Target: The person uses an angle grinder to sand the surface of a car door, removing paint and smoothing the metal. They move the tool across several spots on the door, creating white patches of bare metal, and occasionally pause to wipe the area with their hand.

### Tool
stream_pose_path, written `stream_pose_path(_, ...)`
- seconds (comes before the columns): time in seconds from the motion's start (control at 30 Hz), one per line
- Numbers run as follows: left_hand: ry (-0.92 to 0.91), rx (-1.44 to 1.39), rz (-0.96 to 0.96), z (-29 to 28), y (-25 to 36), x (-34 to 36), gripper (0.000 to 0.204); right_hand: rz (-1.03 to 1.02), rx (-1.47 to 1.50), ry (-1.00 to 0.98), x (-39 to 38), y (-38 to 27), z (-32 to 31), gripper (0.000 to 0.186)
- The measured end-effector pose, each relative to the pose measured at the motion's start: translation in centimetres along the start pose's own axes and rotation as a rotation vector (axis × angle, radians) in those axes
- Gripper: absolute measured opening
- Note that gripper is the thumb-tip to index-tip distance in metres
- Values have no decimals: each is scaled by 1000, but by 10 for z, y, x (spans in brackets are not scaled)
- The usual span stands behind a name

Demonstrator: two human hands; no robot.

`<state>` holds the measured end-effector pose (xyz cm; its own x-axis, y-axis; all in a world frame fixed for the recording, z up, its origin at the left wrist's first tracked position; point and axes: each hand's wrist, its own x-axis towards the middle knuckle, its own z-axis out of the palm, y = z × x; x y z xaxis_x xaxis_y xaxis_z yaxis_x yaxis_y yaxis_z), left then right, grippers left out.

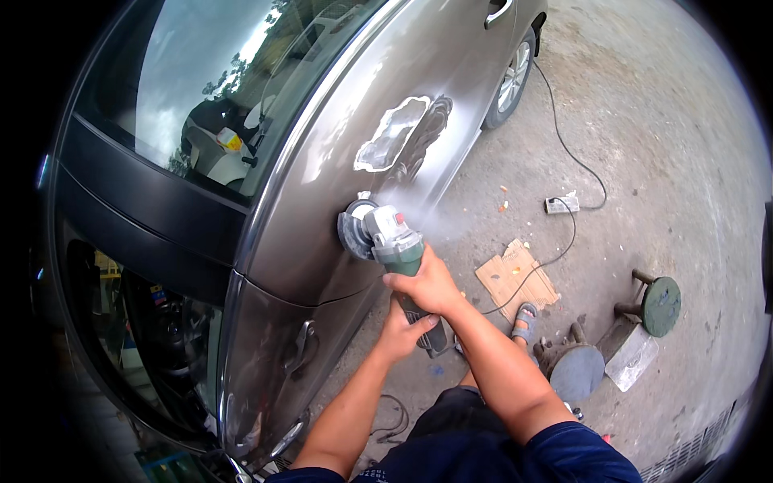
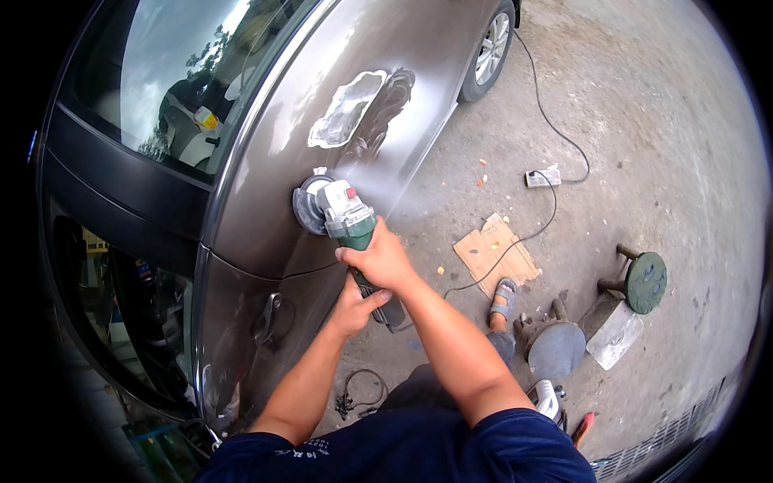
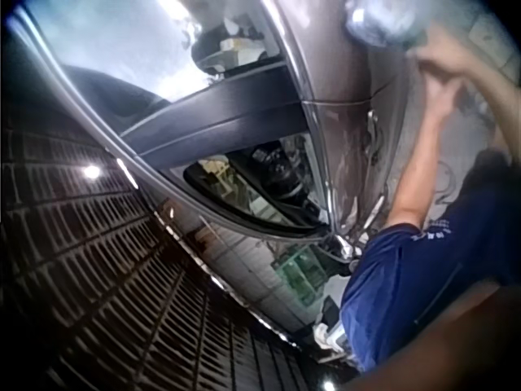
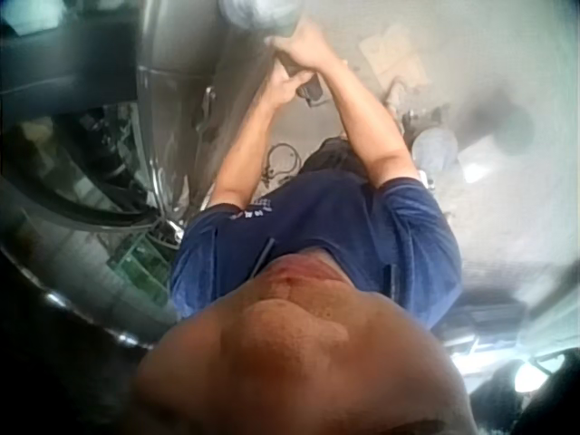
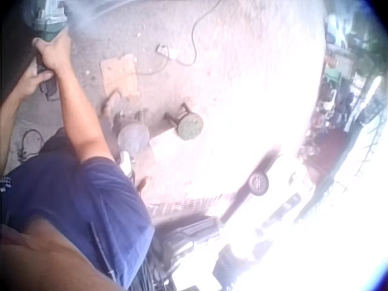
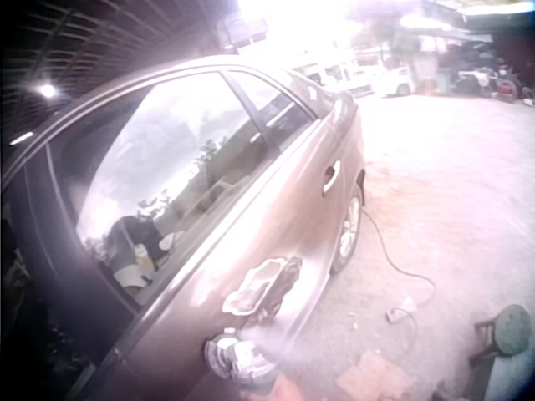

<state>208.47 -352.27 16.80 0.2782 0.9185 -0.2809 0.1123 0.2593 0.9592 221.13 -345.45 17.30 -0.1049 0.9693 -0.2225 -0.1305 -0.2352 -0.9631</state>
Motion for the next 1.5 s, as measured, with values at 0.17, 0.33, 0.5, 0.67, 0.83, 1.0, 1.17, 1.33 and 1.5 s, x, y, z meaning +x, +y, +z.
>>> stream_pose_path(0.17, 1, 14, 0, -2, 3, 3, 78, 10, 59, -19, 4, -5, -2, 71)
stream_pose_path(0.33, 6, 16, -2, 0, -3, -1, 77, -14, 10, -10, 1, 3, -1, 72)
stream_pose_path(0.5, 14, 11, -6, 0, -2, 8, 78, 55, 13, -33, 10, 4, -6, 75)
stream_pose_path(0.67, -3, -12, -21, 3, -3, 6, 78, -14, 39, -16, 9, 13, -4, 75)
stream_pose_path(0.83, 3, 10, -14, 4, -3, 6, 79, 10, -53, -24, 6, 8, -6, 73)
stream_pose_path(1.0, 17, -19, -28, 10, -6, 9, 79, 30, 26, -24, 8, 6, -13, 74)
stream_pose_path(1.17, 23, 5, 28, 12, -17, 5, 77, 19, -119, -57, -1, -3, -15, 72)
stream_pose_path(1.33, 17, -11, 23, 12, -18, 11, 76, -31, -32, 7, 9, 9, -14, 72)
stream_pose_path(1.5, 36, -39, 39, 18, -18, 7, 77, -47, -159, -56, 3, 9, -14, 71)
